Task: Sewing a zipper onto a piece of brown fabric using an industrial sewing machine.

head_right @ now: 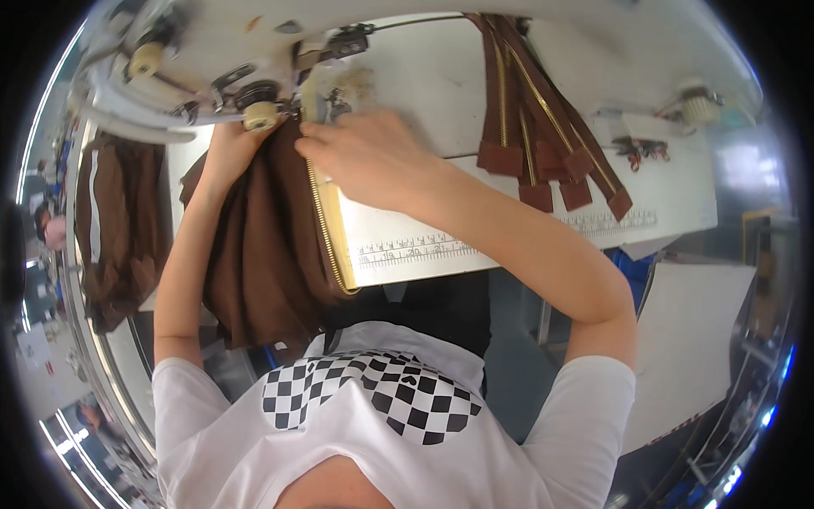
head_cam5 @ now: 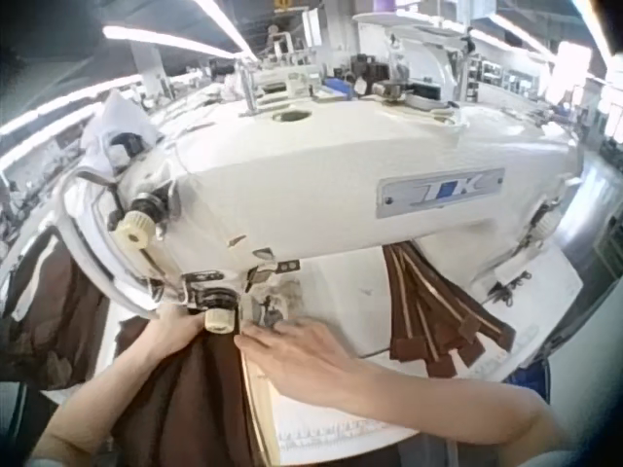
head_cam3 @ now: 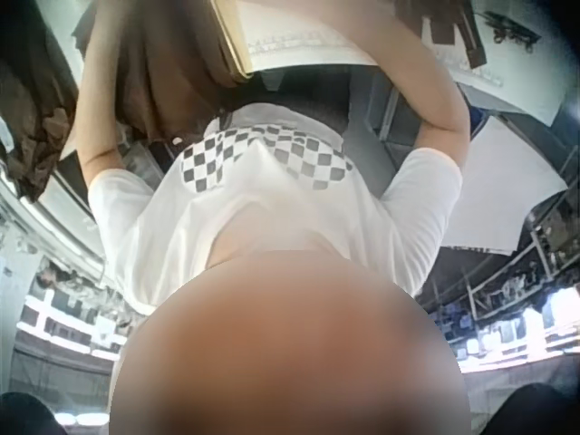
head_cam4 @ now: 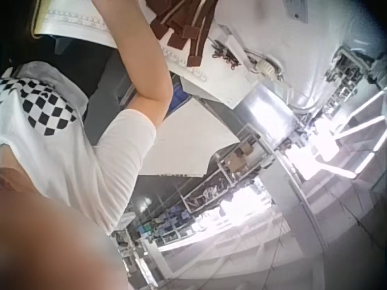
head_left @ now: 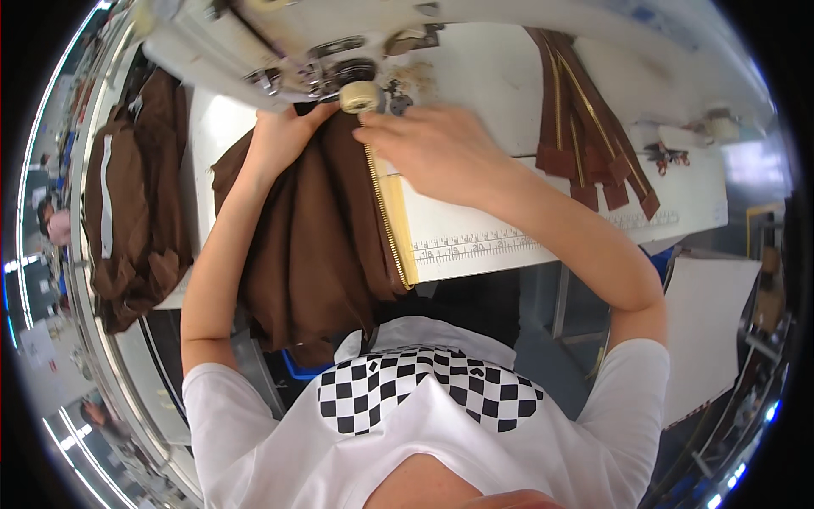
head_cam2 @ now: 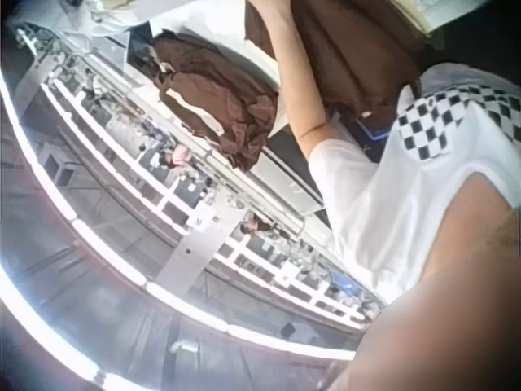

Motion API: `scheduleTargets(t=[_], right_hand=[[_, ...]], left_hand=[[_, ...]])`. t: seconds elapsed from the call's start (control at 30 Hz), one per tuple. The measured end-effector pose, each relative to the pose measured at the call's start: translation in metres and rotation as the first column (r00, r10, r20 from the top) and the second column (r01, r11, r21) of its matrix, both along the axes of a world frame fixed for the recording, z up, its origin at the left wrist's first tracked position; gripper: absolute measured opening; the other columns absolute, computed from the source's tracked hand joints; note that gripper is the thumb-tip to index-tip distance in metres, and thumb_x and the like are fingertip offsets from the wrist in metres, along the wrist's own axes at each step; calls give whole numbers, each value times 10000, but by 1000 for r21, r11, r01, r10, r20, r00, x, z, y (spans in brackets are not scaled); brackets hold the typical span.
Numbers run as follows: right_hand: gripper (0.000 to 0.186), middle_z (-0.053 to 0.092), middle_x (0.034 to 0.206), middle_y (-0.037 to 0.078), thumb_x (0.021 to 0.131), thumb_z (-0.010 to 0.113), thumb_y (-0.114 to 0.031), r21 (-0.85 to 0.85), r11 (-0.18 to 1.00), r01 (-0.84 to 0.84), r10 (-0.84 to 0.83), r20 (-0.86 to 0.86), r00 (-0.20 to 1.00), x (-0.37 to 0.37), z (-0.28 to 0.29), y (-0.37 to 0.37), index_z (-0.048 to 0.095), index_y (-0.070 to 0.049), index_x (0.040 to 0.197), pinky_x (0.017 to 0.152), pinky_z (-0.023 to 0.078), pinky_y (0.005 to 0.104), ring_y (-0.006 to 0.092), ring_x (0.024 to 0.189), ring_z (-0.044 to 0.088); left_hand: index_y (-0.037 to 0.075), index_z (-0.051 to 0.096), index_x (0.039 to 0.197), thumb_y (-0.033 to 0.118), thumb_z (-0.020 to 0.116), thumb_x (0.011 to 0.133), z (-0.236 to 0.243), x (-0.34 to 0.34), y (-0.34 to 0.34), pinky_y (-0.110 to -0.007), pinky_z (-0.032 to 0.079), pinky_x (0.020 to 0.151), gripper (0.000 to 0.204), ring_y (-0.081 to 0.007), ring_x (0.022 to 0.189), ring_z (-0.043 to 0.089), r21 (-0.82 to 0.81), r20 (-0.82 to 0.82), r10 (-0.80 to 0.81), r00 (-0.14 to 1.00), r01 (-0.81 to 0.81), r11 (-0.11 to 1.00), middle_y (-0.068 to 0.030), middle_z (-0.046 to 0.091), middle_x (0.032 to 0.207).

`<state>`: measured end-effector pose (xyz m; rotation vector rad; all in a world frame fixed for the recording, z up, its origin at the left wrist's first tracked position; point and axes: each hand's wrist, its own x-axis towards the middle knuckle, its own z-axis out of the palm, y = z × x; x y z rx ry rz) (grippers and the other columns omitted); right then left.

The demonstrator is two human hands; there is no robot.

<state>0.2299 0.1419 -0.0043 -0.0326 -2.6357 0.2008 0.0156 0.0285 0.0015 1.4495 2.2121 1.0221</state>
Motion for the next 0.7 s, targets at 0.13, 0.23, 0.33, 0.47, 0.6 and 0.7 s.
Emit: scheduleTargets(t=[0.13, 0.23, 0.33, 0.47, 0.6, 0.7], right_hand=[[154, 683, 856, 146, 864, 573, -142, -15, 877, 481, -481, -68, 874, 7, 47, 29, 645, -17, 916, 645, 557, 411, 308, 732, 676], [183, 667, 948, 162, 881, 577, -156, 25, 886, 462, -461, -47, 886, -5, 46, 49, 635, -24, 995, 663, 545, 425, 332, 761, 663], [243, 638, 1088, 184, 867, 571, -112, 50, 953, 298, -293, -92, 952, 3, 22, 44, 612, -19, 1088, 712, 543, 421, 337, 871, 653], [437, 571, 1256, 177, 805, 561, -35, 112, 984, 138, -122, -141, 983, 46, 4, -1, 558, -5, 1241, 936, 487, 408, 302, 1152, 574], [451, 567, 1293, 151, 815, 574, -66, -159, 972, -173, 188, 86, 978, 91, 4, -85, 555, -32, 1265, 1041, 415, 420, 264, 1223, 544], [407, 571, 1307, 123, 816, 600, -100, 97, 988, -122, 114, 91, 989, 92, -15, -95, 582, -42, 1219, 1030, 428, 415, 251, 1205, 562]], left_hand=[[52, 673, 978, -17, 624, 690, 30, 51, -36, -475, 294, 1049, 300, -266, 1144, 520, -27, -728, -128, 673, 158, 987, -86, 617, 1090], [3, 637, 850, 7, 601, 647, 35, 94, -79, -370, 477, 918, 206, -252, 976, 607, -84, -534, -519, 668, 568, 818, -100, 634, 953], [-16, 612, 853, 66, 632, 648, 39, 112, -107, -398, 479, 934, 222, -280, 971, 615, -85, -458, -462, 760, 479, 873, -143, 632, 1011], [59, 588, 1145, 365, 746, 672, 30, 157, -130, -463, 359, 965, 585, -259, 1071, 547, -165, -511, -298, 807, 248, 955, -192, 586, 1212], [148, 611, 1206, 346, 746, 653, -35, 166, -147, -387, 304, 861, 603, -169, 1078, 500, -58, -765, -121, 632, 121, 991, -62, 565, 1282], [149, 669, 1058, 188, 698, 692, -32, 155, -146, -365, 301, 824, 369, -129, 975, 550, 202, -740, 31, 672, 178, 963, 14, 612, 1098]])
